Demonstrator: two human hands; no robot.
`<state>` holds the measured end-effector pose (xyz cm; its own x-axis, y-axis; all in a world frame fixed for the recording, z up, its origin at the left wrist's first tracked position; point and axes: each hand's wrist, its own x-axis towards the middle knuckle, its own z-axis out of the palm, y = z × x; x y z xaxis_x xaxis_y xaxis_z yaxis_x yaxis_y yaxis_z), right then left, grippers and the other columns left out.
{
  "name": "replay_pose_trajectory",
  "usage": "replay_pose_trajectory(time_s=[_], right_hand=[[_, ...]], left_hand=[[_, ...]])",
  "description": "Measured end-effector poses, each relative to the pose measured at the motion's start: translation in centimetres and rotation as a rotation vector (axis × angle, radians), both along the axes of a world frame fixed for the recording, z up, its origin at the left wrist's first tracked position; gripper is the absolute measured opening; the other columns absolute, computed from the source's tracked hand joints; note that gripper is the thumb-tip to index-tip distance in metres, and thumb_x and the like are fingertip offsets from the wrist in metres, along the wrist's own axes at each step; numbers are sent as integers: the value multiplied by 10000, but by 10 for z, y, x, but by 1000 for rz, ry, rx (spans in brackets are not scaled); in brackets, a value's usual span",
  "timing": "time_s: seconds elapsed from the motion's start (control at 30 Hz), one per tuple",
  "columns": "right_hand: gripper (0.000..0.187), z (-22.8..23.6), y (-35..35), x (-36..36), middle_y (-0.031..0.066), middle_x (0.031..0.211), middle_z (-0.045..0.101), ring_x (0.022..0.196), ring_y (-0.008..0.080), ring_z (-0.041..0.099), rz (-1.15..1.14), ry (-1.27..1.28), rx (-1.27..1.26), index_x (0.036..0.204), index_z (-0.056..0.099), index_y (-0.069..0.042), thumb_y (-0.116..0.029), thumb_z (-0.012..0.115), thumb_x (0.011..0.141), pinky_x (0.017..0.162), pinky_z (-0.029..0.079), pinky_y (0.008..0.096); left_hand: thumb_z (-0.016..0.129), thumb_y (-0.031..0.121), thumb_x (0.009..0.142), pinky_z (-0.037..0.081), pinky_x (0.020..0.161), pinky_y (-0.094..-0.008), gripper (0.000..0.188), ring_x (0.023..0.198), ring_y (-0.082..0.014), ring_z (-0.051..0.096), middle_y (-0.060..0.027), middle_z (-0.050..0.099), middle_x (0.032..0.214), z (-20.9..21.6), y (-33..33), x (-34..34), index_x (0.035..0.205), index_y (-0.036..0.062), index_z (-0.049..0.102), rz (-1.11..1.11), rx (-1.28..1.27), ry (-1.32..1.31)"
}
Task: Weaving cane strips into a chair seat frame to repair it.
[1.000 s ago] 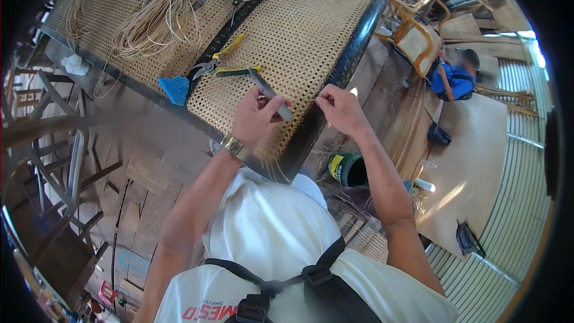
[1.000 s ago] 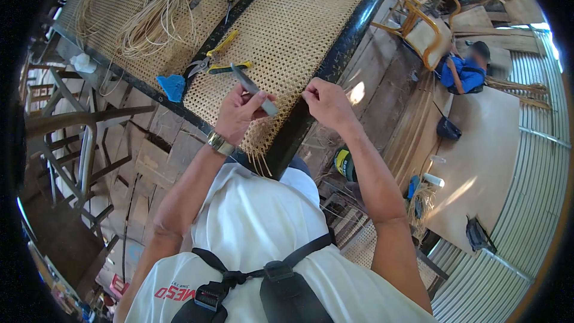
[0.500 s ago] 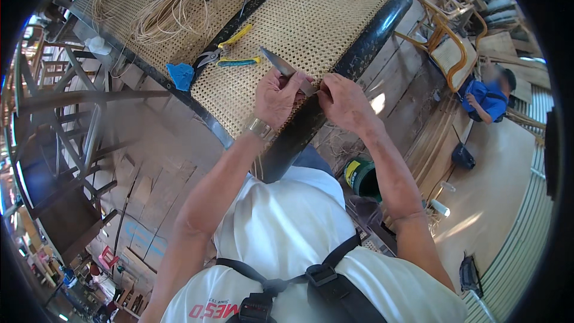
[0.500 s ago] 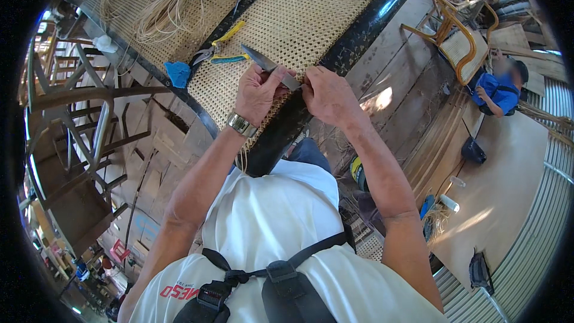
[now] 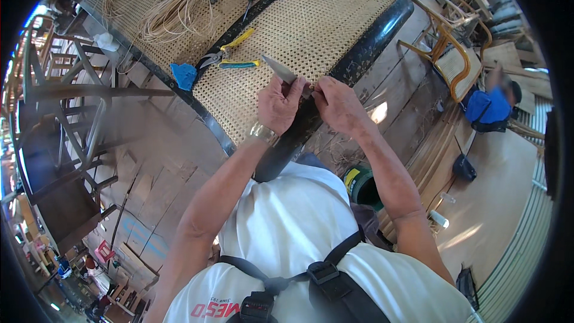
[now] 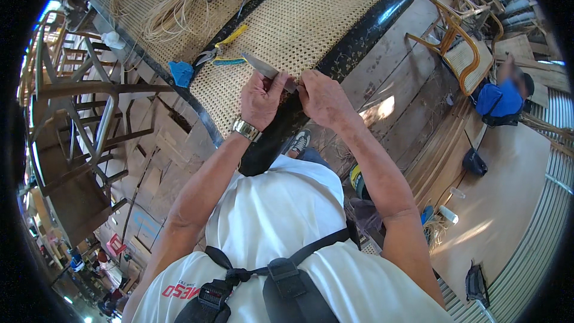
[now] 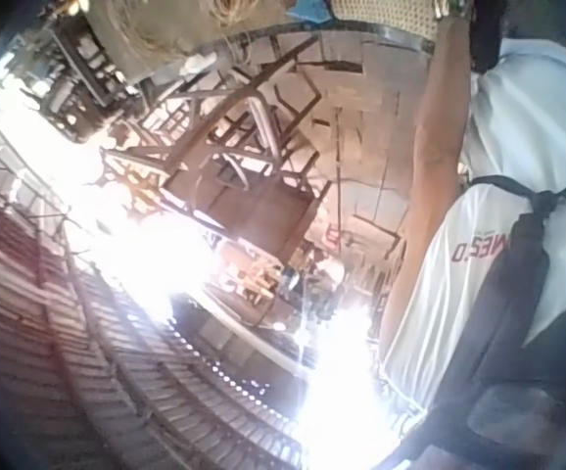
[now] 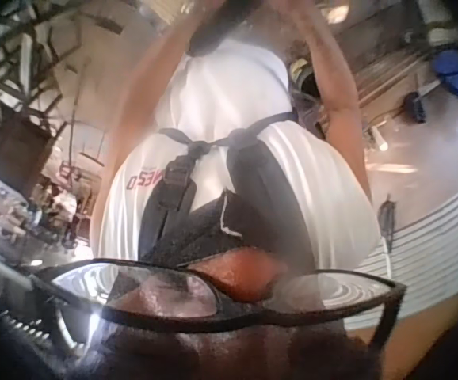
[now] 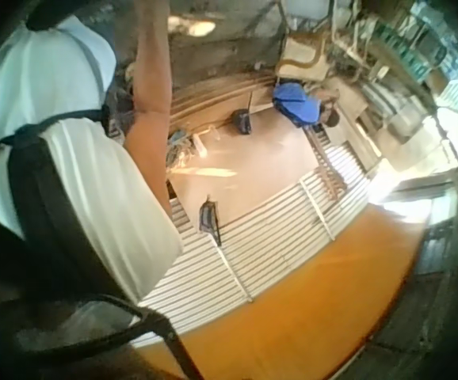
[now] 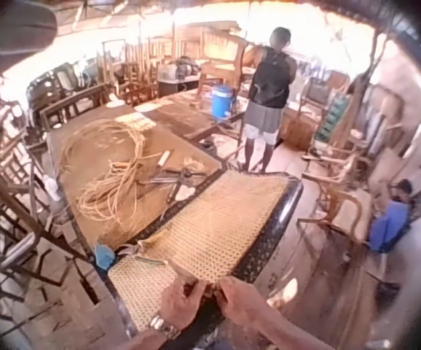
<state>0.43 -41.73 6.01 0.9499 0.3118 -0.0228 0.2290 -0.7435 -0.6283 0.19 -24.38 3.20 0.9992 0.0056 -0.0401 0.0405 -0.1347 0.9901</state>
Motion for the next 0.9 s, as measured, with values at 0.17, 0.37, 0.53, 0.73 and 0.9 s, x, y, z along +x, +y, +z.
replay_pose_trajectory(time_s=[0.17, 0.37, 0.53, 0.73, 0.9], right_hand=[[95, 1, 8, -5, 230, 887, 622, 883, 465, 605, 2, -66, 56, 925, 553, 4, -67, 611, 899, 729, 482, 496], [154, 5, 2, -31, 156, 742, 607, 692, 326, 624, -143, -29, 278, 946, 547, -15, -99, 672, 913, 624, 485, 415], [169, 5, -16, -43, 95, 738, 593, 646, 192, 587, -327, 123, 251, 969, 609, -18, -95, 739, 892, 591, 476, 327], [118, -24, 11, -38, 141, 909, 628, 762, 272, 664, -218, -146, 469, 984, 645, -9, -43, 705, 888, 659, 520, 353], [80, -18, 20, -30, 146, 876, 622, 761, 310, 651, -182, -190, 372, 938, 640, -5, -1, 673, 866, 666, 515, 363]], left_hand=[[698, 219, 939, 517, 574, -418, 176, 667, -373, 668, -173, 676, 751, -7, -8, -8, 971, 67, 616, 50, 281, -298], [640, 173, 976, 532, 581, -376, 136, 678, -298, 698, -151, 706, 811, -5, -2, -15, 1070, 80, 608, 4, 389, -227], [522, 83, 1019, 547, 691, -276, 218, 824, -141, 679, -105, 705, 989, -2, 27, -3, 1232, 39, 521, 51, -635, 155], [661, 196, 959, 487, 655, -266, 190, 688, -107, 603, -53, 730, 905, -5, 32, -12, 1077, 59, 719, -120, 143, -16], [740, 177, 874, 503, 718, -339, 214, 789, -221, 635, -86, 667, 898, -3, 28, -2, 1061, 73, 739, -288, 482, -173]])
